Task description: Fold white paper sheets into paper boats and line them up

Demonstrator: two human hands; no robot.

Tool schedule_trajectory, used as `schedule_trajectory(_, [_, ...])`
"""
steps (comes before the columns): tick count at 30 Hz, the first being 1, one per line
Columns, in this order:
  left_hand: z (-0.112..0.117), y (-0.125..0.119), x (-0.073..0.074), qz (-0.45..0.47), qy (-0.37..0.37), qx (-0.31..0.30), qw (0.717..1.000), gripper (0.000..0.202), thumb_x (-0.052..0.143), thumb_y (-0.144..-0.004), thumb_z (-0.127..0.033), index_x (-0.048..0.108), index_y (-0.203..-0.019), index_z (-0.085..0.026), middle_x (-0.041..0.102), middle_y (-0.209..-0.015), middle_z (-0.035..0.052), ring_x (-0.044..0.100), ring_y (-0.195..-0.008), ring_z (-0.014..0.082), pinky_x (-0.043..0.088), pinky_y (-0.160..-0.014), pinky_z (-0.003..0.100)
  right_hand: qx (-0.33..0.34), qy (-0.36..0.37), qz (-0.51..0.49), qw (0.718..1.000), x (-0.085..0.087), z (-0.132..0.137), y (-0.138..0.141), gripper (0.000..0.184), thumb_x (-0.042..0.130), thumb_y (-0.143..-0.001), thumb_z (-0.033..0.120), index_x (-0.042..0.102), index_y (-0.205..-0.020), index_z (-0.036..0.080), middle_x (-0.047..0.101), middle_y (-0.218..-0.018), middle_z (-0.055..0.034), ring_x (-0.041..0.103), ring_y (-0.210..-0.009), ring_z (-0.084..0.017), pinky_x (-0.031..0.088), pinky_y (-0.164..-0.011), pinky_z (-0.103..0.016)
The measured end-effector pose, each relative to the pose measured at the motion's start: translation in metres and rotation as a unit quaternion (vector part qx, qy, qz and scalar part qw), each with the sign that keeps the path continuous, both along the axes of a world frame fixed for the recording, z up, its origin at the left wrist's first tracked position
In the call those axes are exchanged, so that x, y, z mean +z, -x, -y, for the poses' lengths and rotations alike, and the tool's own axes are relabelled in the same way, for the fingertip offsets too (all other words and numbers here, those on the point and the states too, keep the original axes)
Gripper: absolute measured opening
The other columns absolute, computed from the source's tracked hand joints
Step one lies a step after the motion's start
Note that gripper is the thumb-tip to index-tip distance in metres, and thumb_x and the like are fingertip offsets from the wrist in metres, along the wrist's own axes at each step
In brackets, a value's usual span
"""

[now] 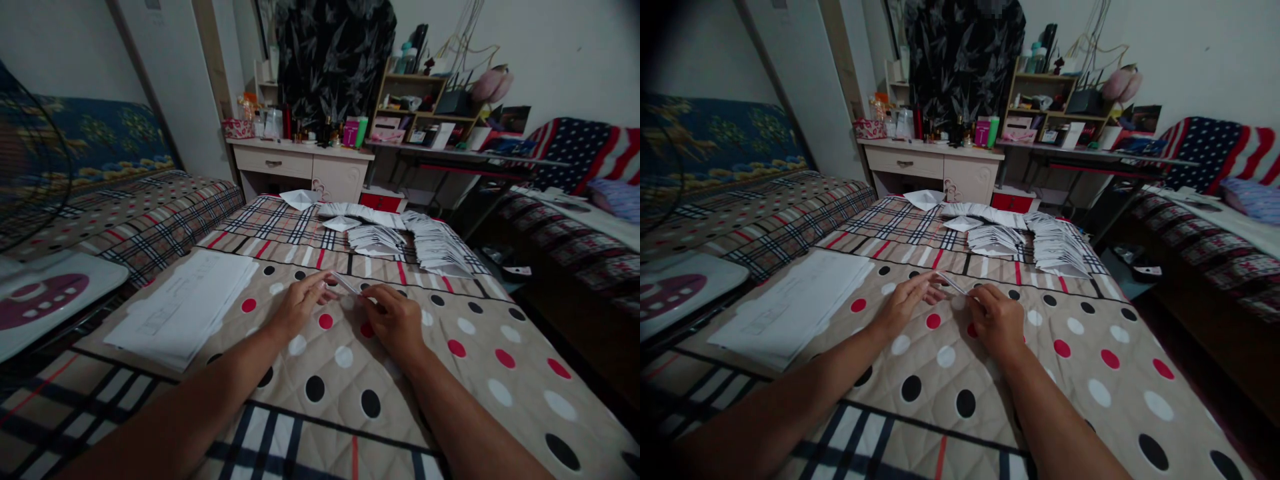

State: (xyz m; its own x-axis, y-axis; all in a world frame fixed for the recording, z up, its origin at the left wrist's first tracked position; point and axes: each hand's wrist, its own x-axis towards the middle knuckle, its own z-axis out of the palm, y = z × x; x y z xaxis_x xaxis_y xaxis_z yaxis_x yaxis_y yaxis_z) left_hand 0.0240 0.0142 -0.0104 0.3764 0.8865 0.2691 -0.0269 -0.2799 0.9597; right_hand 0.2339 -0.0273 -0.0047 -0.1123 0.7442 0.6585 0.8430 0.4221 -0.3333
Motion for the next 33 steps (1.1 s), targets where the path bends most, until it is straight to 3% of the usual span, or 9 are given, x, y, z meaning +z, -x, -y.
schedule_trajectory(6, [-0.001,-0.001,0.002,-0.034,0.002,0.014,0.999,0.047,0.041,-0.095,-0.048,0.064,-0.12,-0.016,0.068,-0.114,0.0117,0.066,-0.081,0.0158,0.052,-0.069,0.027,-0.111,-0.043,0.066,0.991,0.003,-0.04,-0.04,0.018,0.054,-0.087,0.02,0.072,-0.086,0.02,0.074,-0.097,-0.0052,0.067,-0.076,-0.018,0.044,-0.061,-0.026])
schedule_trajectory(12, [-0.004,-0.004,-0.001,-0.061,0.004,0.035,0.998,0.043,0.046,-0.093,-0.045,0.068,-0.11,-0.013,0.07,-0.108,0.0126,0.067,-0.077,0.0152,0.054,-0.066,0.027,-0.099,-0.028,-0.086,0.991,-0.013,-0.076,-0.063,0.014,0.053,-0.08,0.016,0.067,-0.083,0.018,0.07,-0.092,-0.0086,0.066,-0.083,-0.021,0.051,-0.075,-0.033])
schedule_trajectory(15, [-0.006,-0.006,-0.005,-0.076,-0.004,0.038,0.996,0.035,0.051,-0.091,-0.036,0.068,-0.111,-0.014,0.069,-0.109,0.012,0.068,-0.08,0.0158,0.056,-0.069,0.028,-0.097,-0.009,-0.08,0.992,-0.016,-0.075,-0.061,0.016,0.055,-0.076,0.014,0.067,-0.086,0.018,0.069,-0.093,-0.0071,0.065,-0.081,-0.02,0.052,-0.071,-0.032])
schedule_trajectory(19, [-0.006,-0.008,-0.005,-0.096,-0.025,0.038,0.994,0.028,0.054,-0.086,-0.026,0.069,-0.108,-0.015,0.068,-0.108,0.0104,0.069,-0.081,0.0155,0.057,-0.075,0.03,-0.134,0.034,-0.036,0.99,-0.012,-0.066,-0.052,0.034,0.057,-0.076,0.013,0.066,-0.107,0.022,0.064,-0.118,-0.0062,0.065,-0.077,-0.017,0.049,-0.064,-0.028])
schedule_trajectory(21, [-0.006,-0.008,-0.004,-0.102,-0.027,0.036,0.994,0.027,0.054,-0.085,-0.024,0.069,-0.107,-0.015,0.068,-0.106,0.0103,0.069,-0.08,0.0155,0.057,-0.076,0.03,-0.143,0.035,-0.022,0.989,-0.01,-0.062,-0.049,0.037,0.056,-0.075,0.01,0.065,-0.109,0.022,0.061,-0.123,-0.0059,0.064,-0.078,-0.017,0.048,-0.062,-0.027])
schedule_trajectory(28, [-0.006,-0.007,-0.005,-0.109,-0.031,0.033,0.993,0.028,0.054,-0.086,-0.024,0.068,-0.108,-0.015,0.067,-0.103,0.0099,0.069,-0.08,0.0155,0.057,-0.075,0.03,-0.123,0.015,-0.056,0.991,-0.009,-0.061,-0.047,0.02,0.052,-0.076,0.01,0.06,-0.091,0.019,0.062,-0.113,-0.0078,0.063,-0.076,-0.017,0.047,-0.063,-0.028])
schedule_trajectory(33, [-0.007,-0.008,-0.007,-0.115,-0.034,0.034,0.992,0.026,0.055,-0.085,-0.021,0.069,-0.105,-0.015,0.067,-0.102,0.0091,0.068,-0.079,0.0153,0.057,-0.074,0.03,-0.134,0.024,-0.04,0.99,-0.01,-0.062,-0.047,0.018,0.053,-0.08,0.014,0.062,-0.095,0.019,0.064,-0.104,-0.006,0.062,-0.073,-0.016,0.045,-0.062,-0.027])
